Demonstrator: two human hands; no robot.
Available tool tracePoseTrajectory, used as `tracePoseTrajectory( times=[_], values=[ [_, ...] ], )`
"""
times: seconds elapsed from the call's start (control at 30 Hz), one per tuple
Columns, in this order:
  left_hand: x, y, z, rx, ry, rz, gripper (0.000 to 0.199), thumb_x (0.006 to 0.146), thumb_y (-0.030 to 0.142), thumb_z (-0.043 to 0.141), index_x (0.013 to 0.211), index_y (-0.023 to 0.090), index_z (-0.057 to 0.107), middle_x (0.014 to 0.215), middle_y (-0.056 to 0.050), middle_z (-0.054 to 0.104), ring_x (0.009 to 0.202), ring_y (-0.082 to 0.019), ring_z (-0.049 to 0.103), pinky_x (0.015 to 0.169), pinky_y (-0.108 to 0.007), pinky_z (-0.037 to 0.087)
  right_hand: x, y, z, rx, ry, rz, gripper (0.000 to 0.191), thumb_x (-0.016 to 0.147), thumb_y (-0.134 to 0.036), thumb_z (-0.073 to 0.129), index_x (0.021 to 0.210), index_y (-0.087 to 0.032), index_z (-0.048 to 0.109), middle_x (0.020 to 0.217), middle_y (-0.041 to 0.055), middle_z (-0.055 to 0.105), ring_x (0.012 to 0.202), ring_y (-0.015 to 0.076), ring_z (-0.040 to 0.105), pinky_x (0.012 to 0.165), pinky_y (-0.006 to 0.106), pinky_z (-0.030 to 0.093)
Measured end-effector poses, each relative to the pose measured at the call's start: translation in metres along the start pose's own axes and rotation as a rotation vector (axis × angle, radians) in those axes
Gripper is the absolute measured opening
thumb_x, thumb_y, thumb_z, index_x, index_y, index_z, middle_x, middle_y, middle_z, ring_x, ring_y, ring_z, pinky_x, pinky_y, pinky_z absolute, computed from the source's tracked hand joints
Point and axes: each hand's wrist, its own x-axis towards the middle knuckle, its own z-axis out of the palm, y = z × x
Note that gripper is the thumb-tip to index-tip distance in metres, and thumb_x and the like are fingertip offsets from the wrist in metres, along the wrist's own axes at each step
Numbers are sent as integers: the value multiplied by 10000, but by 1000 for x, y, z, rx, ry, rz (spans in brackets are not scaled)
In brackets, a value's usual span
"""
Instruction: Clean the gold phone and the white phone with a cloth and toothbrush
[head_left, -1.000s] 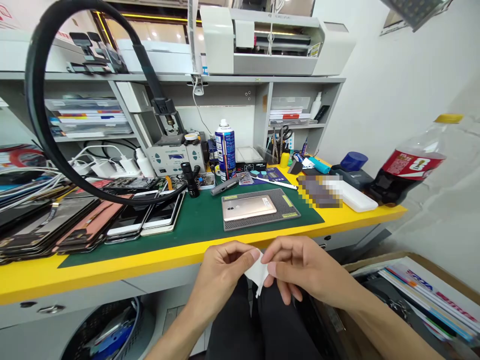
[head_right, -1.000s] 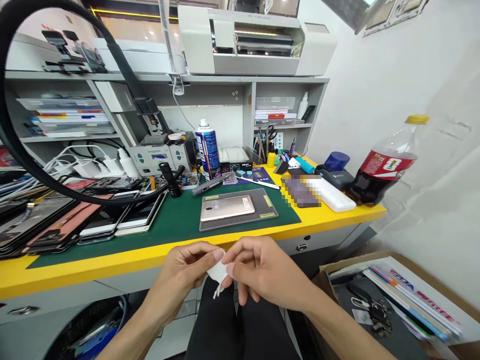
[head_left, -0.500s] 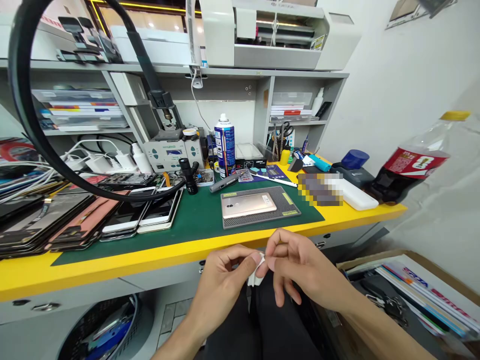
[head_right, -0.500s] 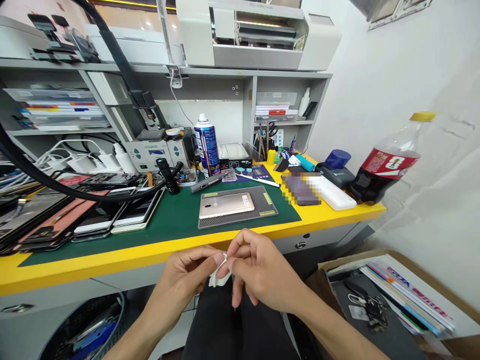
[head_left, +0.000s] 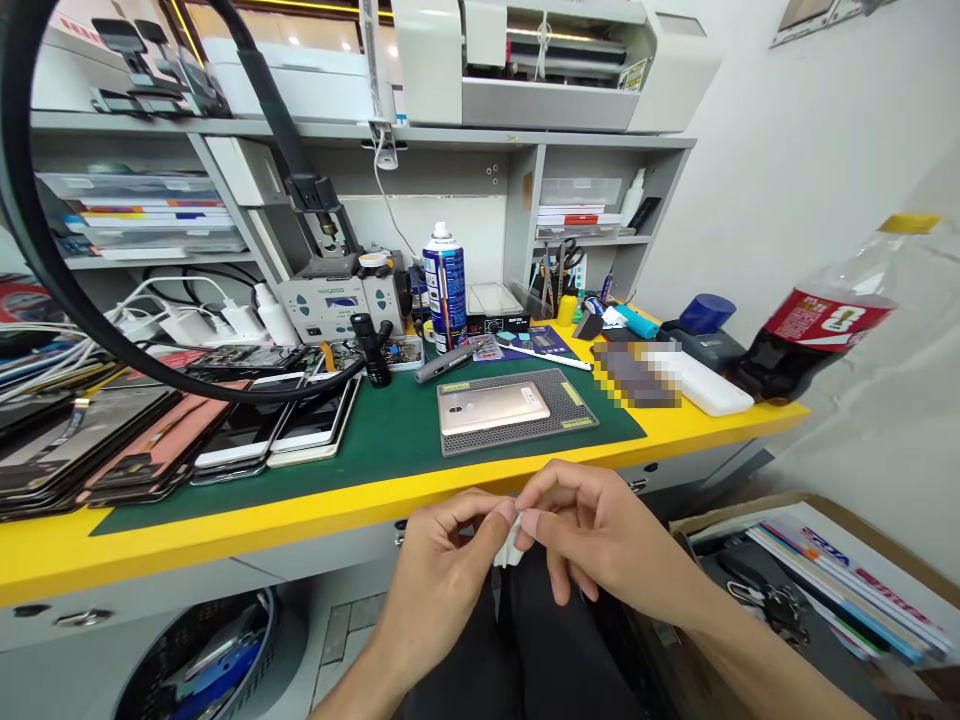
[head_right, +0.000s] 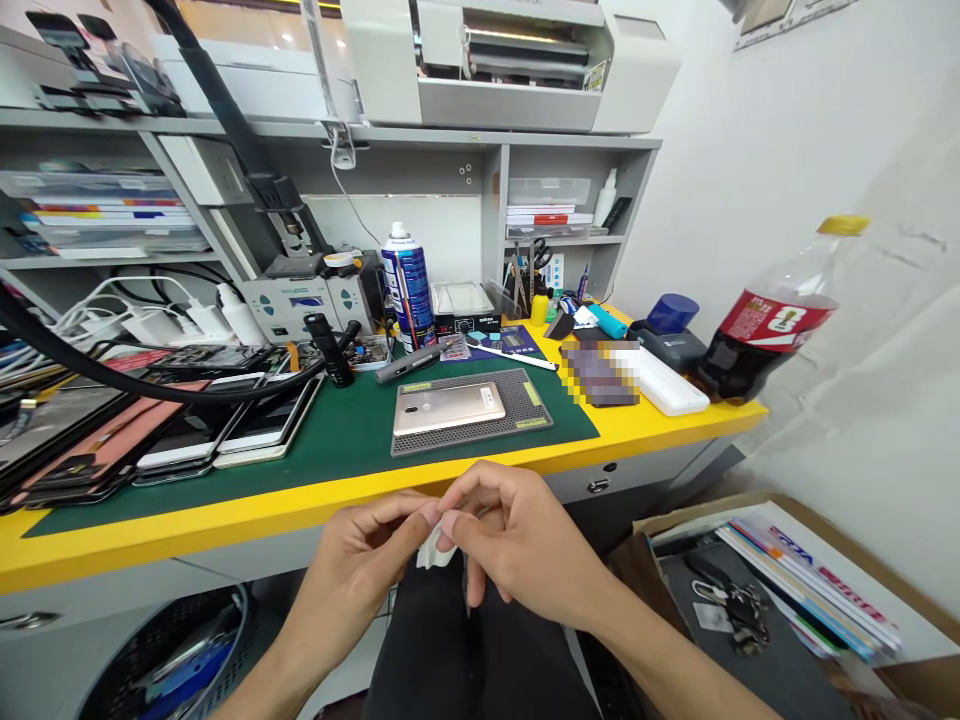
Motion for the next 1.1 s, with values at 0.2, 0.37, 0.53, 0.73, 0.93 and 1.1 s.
tracePoseTrajectory(
  times=[0.2, 0.37, 0.53, 0.73, 0.93, 1.1],
  values=[
    [-2, 0, 1, -23, -9, -28, 331, 890, 462, 617, 926, 178, 782, 578, 30, 432, 513, -79, 271, 472, -224, 214, -2, 2, -2, -100, 31, -51, 187, 915, -356, 623, 932, -171, 638, 750, -20, 634, 412, 37, 504, 419, 175, 380],
    [-2, 0, 0, -110, -30, -103, 340, 876, 475, 634, 931, 174, 782, 526, 55, 351, 492, -71, 222, 466, -219, 209, -6, 1, -5, -139, -10, -68, 209, 934, -366, 600, 1023, -182, 640, 793, -7, 632, 460, 53, 501, 465, 206, 395],
    [-2, 0, 1, -160, -35, -127, 328, 846, 478, 676, 892, 172, 785, 526, 66, 315, 485, -60, 198, 455, -215, 186, -7, 1, -4, -221, 28, -90, 174, 933, -347, 603, 974, -184, 650, 725, -22, 578, 532, 73, 439, 492, 217, 338],
    [-4, 1, 1, -99, -20, -131, 335, 853, 478, 666, 906, 170, 785, 533, 60, 324, 493, -67, 215, 455, -219, 187, -5, 2, -2, -265, 67, -113, 170, 911, -355, 636, 893, -185, 641, 693, -33, 529, 596, 95, 395, 530, 230, 309],
    [-5, 2, 0, -31, 3, -37, 304, 886, 451, 633, 912, 189, 786, 613, 17, 465, 610, -112, 424, 564, -224, 345, -4, -2, -3, -226, 74, -57, 183, 839, -338, 727, 864, -178, 643, 676, -31, 519, 605, 105, 398, 540, 231, 307],
    [-5, 1, 1, -22, 3, 14, 294, 905, 419, 615, 932, 181, 787, 810, -50, 663, 776, -177, 559, 700, -268, 428, -4, -1, -3, -211, 95, -53, 192, 829, -339, 741, 852, -179, 638, 679, -30, 524, 617, 109, 414, 549, 230, 317]
  ],
)
